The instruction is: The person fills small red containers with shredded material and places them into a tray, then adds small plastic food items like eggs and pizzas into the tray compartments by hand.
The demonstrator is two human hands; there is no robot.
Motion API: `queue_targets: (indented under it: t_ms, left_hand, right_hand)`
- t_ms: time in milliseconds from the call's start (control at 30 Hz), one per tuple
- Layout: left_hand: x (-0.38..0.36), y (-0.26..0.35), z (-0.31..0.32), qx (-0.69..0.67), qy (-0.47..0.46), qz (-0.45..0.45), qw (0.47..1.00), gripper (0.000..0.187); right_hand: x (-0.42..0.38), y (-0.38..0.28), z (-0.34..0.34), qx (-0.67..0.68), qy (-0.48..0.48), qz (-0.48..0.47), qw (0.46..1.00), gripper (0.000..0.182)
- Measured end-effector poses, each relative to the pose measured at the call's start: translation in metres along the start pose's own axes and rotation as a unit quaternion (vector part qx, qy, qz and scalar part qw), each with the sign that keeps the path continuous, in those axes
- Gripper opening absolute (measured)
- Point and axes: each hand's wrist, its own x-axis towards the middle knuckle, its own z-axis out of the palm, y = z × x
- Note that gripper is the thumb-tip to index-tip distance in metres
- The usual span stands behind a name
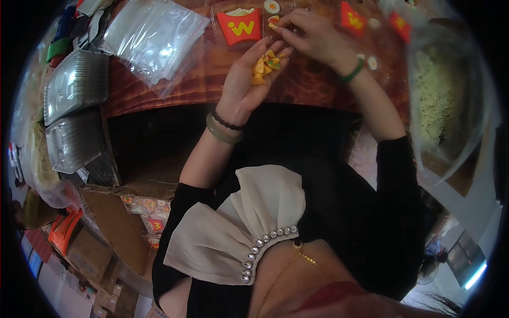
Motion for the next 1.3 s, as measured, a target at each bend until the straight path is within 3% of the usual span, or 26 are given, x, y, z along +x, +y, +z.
queue_targets:
  t_ms: [67,133,167,233,367,467,533,667,733,767,867,1000,1067,1133,1167,1233,1300]
  left_hand:
    - [0.0,0.0,0.0,0.001,-0.002,-0.003,1.0,0.036]
    - [0.001,-0.001,0.0,0.007,-0.01,-0.001,1.0,0.036]
    - [0.001,-0.001,0.001,0.008,-0.011,-0.003,1.0,0.036]
    - [0.0,-0.001,0.003,0.012,0.007,0.0,1.0,0.036]
    - [0.0,0.0,0.0,0.013,-0.005,0.0,1.0,0.04]
    - [0.004,-0.002,-0.001,0.02,0.002,0.003,1.0,0.04]
    - [0.004,-0.002,-0.003,0.02,0.007,0.012,1.0,0.04]
    - [0.001,0.001,-0.002,-0.004,-0.022,0.01,1.0,0.039]
    - [-0.002,0.002,0.0,-0.031,-0.019,0.019,0.999,0.04]
    - [-0.002,0.001,0.001,-0.031,-0.021,0.016,0.999,0.04]
    - [-0.002,-0.005,0.007,-0.032,-0.04,-0.024,0.998,0.041]
    - [-0.007,-0.006,0.02,-0.052,-0.101,-0.089,0.99,0.041]
    - [-0.008,-0.005,0.02,-0.055,-0.119,-0.103,0.986,0.042]
    - [-0.005,-0.005,0.018,-0.114,-0.157,-0.129,0.972,0.042]
    - [-0.005,-0.006,0.02,-0.114,-0.159,-0.133,0.972,0.042]
    - [-0.005,-0.012,0.027,-0.114,-0.159,-0.143,0.97,0.042]
    - [-0.003,-0.019,0.028,-0.112,-0.157,-0.154,0.969,0.042]
  right_hand:
    - [0.002,-0.001,0.001,0.023,0.006,0.046,0.999,0.014]
    - [0.005,0.015,0.007,-0.104,-0.045,-0.018,0.993,0.014]
    - [0.005,0.012,0.007,-0.105,-0.044,-0.016,0.993,0.014]
    - [0.007,0.007,0.006,0.056,-0.058,0.066,0.995,0.014]
    - [0.004,0.013,0.009,0.123,-0.036,0.063,0.99,0.014]
    - [0.004,0.016,0.013,0.039,-0.039,0.047,0.997,0.012]
    - [0.004,0.015,0.019,0.128,-0.028,0.141,0.981,0.013]
    - [0.004,-0.007,-0.006,0.242,-0.039,0.154,0.957,0.014]
    - [0.001,-0.016,-0.028,0.102,-0.14,-0.07,0.982,0.017]
    - [-0.004,-0.012,-0.028,0.1,-0.139,-0.067,0.983,0.017]
    - [-0.023,-0.006,-0.036,0.14,-0.151,-0.019,0.978,0.016]
    - [-0.075,-0.038,-0.088,0.099,-0.019,0.089,0.991,0.012]
    - [-0.134,-0.039,-0.128,0.156,-0.1,0.315,0.931,0.018]
    - [-0.185,-0.039,-0.141,-0.035,-0.346,0.484,0.803,0.023]
    - [-0.191,-0.049,-0.142,-0.035,-0.343,0.487,0.802,0.023]
    - [-0.2,-0.064,-0.143,-0.192,-0.324,0.394,0.838,0.022]
    - [-0.164,-0.072,-0.121,-0.023,-0.055,0.293,0.954,0.02]
